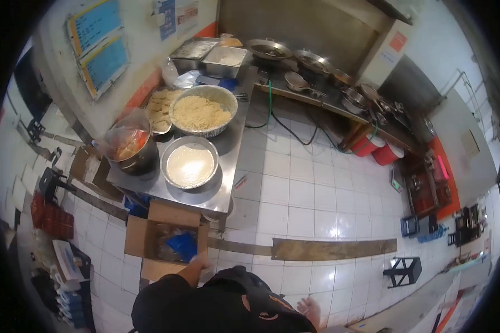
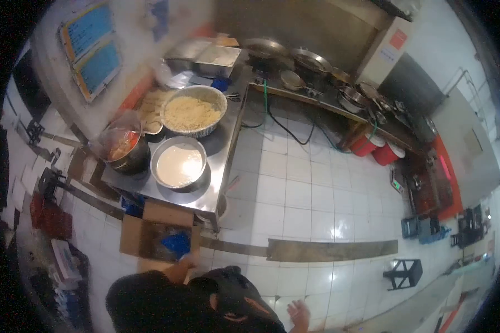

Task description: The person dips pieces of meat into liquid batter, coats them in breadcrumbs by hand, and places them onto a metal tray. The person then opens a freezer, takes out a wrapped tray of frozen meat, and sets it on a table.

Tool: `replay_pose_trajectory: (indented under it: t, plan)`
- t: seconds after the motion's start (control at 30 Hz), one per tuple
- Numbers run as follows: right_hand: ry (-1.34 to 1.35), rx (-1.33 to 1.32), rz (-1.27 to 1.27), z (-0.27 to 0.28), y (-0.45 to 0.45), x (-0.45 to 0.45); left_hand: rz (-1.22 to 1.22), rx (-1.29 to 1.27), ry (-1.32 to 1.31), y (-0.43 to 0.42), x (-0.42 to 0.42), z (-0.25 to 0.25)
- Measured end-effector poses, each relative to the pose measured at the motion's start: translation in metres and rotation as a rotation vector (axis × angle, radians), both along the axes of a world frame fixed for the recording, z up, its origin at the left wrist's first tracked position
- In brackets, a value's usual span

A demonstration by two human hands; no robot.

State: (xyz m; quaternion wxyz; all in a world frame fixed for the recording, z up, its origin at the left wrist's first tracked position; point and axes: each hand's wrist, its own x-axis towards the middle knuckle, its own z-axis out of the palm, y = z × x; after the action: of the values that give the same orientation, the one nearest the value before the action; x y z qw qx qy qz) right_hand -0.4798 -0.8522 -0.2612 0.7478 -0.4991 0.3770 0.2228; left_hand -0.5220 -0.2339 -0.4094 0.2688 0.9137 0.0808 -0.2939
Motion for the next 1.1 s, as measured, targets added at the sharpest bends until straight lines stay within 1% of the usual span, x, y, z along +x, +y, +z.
replay_pose_trajectory:
  t: [0.03,0.07,0.1,0.17,0.23,0.3,0.37,0.47,0.57,0.63,0.67,0.7,0.77,0.8,0.83,0.87,0.93,1.0,1.03,1.1]
  plan:
    - [0.058,-0.104,-0.052,0.005,0.006,0.003,0.075,-0.063,-0.133,-0.017,0.058,0.031]
    - [0.11,-0.157,-0.05,0.009,0.012,0.018,0.114,-0.09,-0.261,-0.034,0.113,0.065]
    - [0.145,-0.171,-0.017,0.01,0.017,0.04,0.103,-0.116,-0.146,-0.048,0.167,0.062]
    - [0.185,-0.186,0.037,0.011,0.022,0.092,-0.323,0.169,-0.275,-0.065,0.255,0.076]
    - [0.198,-0.197,0.097,0.013,0.024,0.154,0.125,-0.444,-0.341,-0.066,0.304,0.05]
    - [0.205,-0.211,0.165,0.011,0.017,0.221,0.142,-0.367,-0.361,-0.072,0.345,0.056]
    - [0.198,-0.226,0.234,0.005,0.002,0.285,-0.264,0.386,-0.235,-0.079,0.361,0.114]
    - [0.167,-0.262,0.349,0.006,-0.022,0.392,0.456,-0.09,-0.07,-0.077,0.392,0.161]
    - [0.115,-0.281,0.448,-0.002,-0.031,0.512,0.583,-0.126,-0.447,-0.09,0.412,0.208]
    - [0.078,-0.298,0.522,-0.014,-0.036,0.594,0.653,-0.16,-0.414,-0.088,0.431,0.275]
    - [0.04,-0.296,0.558,-0.025,-0.038,0.641,0.694,-0.183,-0.4,-0.082,0.437,0.293]
    - [0.001,-0.284,0.591,-0.042,-0.032,0.691,0.761,-0.274,-0.587,-0.075,0.438,0.294]
    - [-0.154,-0.138,0.627,-0.11,-0.027,0.817,0.864,-0.424,-1.001,-0.05,0.447,0.294]
    - [-0.245,0.044,0.64,-0.141,-0.021,0.873,1.051,-0.519,-1.048,-0.03,0.45,0.304]
    - [-0.246,-0.158,0.627,-0.117,0.03,0.908,1.236,-0.618,-1.115,-0.009,0.453,0.315]
    - [-0.225,-0.359,0.614,-0.067,0.094,0.934,1.146,-0.007,-1.076,0.015,0.437,0.342]
    - [-0.268,-0.387,0.631,-0.019,0.179,0.958,1.43,-0.006,-1.207,0.095,0.421,0.326]
    - [-0.258,-0.395,0.652,0.0,0.242,0.961,1.508,0.238,-1.297,0.167,0.388,0.332]
    - [-0.231,-0.39,0.669,0.007,0.267,0.961,1.44,0.245,-1.519,0.208,0.374,0.33]
    - [-0.176,-0.413,0.727,0.017,0.316,0.963,1.538,0.43,-1.539,0.276,0.346,0.342]
